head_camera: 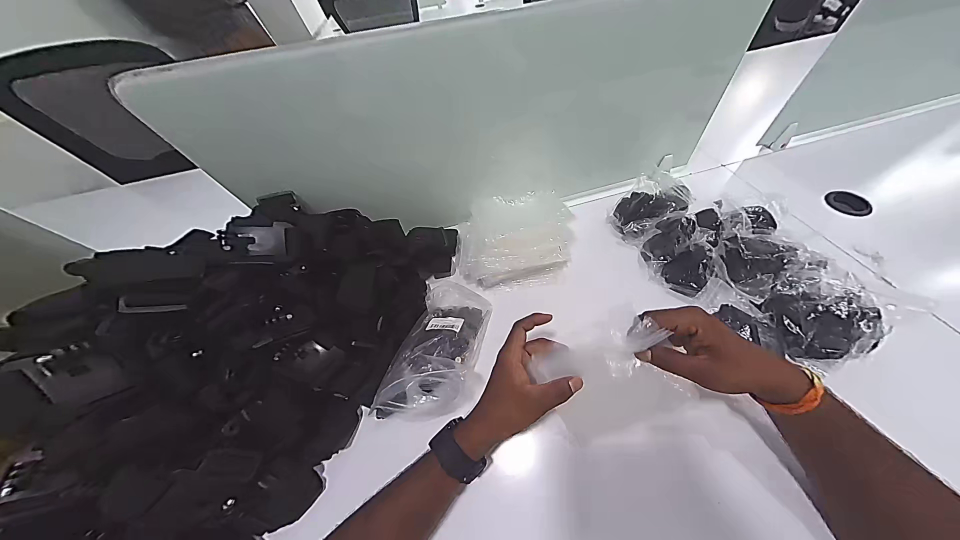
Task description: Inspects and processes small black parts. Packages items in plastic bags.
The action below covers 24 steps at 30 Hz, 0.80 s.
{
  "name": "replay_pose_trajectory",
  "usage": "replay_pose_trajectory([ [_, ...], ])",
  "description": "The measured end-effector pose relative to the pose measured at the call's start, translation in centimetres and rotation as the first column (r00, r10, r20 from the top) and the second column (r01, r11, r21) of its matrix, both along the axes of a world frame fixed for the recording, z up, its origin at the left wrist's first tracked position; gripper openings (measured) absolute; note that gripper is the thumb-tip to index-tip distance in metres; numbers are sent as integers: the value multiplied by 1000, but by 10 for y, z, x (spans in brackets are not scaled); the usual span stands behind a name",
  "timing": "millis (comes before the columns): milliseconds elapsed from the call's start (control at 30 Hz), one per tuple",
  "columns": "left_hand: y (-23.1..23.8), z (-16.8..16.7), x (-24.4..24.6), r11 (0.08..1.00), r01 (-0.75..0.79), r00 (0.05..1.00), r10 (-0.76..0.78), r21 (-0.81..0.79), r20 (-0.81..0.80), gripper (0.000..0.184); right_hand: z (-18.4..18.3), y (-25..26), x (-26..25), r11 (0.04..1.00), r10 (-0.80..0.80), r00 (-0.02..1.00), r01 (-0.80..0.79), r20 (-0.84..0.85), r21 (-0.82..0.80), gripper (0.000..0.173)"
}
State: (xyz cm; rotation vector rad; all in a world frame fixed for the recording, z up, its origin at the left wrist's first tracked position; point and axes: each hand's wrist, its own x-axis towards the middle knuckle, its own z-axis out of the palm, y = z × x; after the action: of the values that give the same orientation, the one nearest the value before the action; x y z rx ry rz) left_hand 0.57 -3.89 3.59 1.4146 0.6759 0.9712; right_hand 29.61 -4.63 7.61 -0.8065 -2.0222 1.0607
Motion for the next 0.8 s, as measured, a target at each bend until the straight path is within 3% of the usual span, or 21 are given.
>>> replay_pose_trajectory([
  [67,3,0,-4,992,123,992,-122,-12,44,74,3,-1,3,995,95,993,-93,69,-20,9],
  [167,2,6,-5,951,304,949,-308,-55,-70,71,-1,0,1,989,148,980,-144,135,-33,12],
  [267,-5,4,1,949,307,923,-314,-68,-221,56,-5,0,-4,987,149,977,-138,154,-80,12],
  [367,-5,0,1,979,200,957,-202,-31,-207,36,-2,4,4,979,81,995,-69,59,-191,21],
  [500,5,1,1,989,-149,989,149,13,-22,22,-5,19,24,893,-128,985,64,-115,-446,72],
  [633,12,-4,1,945,-325,942,320,42,99,20,-29,21,-2,878,-121,945,-41,-305,-478,91],
  [667,12,-6,1,941,-335,939,328,55,107,20,-32,16,-14,887,-99,929,-80,-357,-454,89],
  [733,11,-10,3,942,-327,942,319,75,102,20,-37,5,-33,899,-85,905,-110,-418,-423,70],
  [800,9,-13,5,946,-311,949,305,91,78,21,-33,-5,-48,898,-190,900,-2,-393,-440,44],
])
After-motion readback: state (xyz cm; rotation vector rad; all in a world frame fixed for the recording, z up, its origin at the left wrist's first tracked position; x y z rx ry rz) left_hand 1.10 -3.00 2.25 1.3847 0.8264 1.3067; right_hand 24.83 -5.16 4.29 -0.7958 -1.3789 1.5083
